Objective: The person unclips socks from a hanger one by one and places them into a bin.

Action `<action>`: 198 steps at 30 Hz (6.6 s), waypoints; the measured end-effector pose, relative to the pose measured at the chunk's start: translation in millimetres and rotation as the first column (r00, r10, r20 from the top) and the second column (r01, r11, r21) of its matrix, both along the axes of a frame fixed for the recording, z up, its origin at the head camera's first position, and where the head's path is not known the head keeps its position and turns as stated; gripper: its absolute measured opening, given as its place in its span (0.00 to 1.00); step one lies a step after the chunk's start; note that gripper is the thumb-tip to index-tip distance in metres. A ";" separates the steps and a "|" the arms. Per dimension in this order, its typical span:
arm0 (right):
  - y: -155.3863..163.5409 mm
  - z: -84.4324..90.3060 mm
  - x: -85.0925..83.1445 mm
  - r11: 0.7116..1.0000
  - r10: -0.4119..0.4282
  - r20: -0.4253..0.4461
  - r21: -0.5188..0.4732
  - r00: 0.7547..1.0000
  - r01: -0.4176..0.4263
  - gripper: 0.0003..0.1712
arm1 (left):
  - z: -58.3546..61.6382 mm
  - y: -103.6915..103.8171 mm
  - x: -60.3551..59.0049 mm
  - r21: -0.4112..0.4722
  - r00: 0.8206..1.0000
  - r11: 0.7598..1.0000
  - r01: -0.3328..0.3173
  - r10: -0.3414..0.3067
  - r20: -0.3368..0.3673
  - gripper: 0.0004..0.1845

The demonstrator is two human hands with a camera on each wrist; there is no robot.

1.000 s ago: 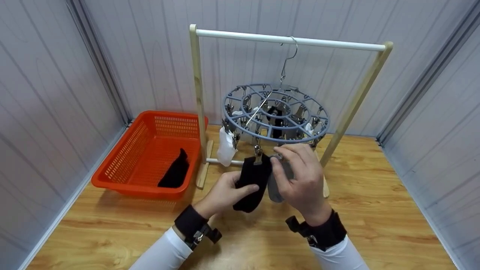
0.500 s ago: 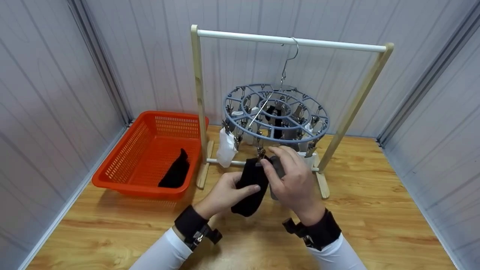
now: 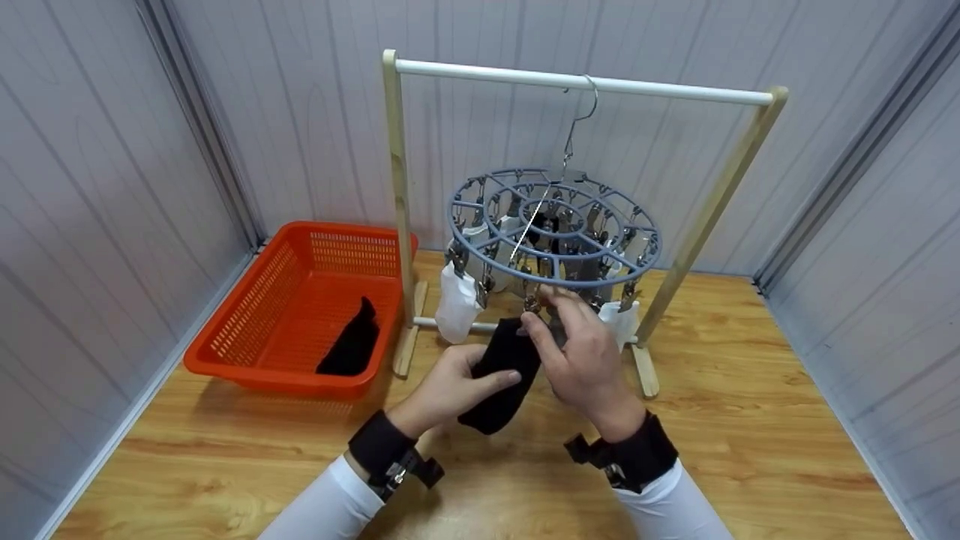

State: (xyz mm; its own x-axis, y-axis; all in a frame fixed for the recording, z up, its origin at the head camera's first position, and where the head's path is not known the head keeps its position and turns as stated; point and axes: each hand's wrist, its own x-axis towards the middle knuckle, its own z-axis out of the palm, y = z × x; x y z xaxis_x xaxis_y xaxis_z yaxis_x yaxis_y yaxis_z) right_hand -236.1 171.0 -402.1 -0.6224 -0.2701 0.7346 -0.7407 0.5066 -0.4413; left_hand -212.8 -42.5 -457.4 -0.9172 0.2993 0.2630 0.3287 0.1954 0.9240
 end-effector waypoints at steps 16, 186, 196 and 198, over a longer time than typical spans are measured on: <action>0.0 -4.1 -11.1 0.967 0.181 0.299 -0.228 0.937 -0.114 0.16 | -1.4 1.0 -1.3 0.003 1.000 1.000 -0.016 0.016 0.004 0.12; 7.2 9.7 -1.1 0.986 -0.130 -0.335 -0.147 0.933 0.084 0.24 | 52.6 -153.4 -0.9 -0.521 0.806 0.646 -0.558 0.572 -0.152 0.27; 8.1 13.2 2.9 0.985 -0.051 -0.347 -0.172 0.937 -0.010 0.23 | 54.8 -114.0 0.7 -0.420 0.874 0.771 -0.479 0.463 -0.146 0.19; 7.8 14.2 3.2 0.981 -0.043 -0.358 -0.191 0.933 -0.028 0.22 | 55.7 -106.6 1.7 -0.387 0.889 0.803 -0.452 0.441 -0.124 0.18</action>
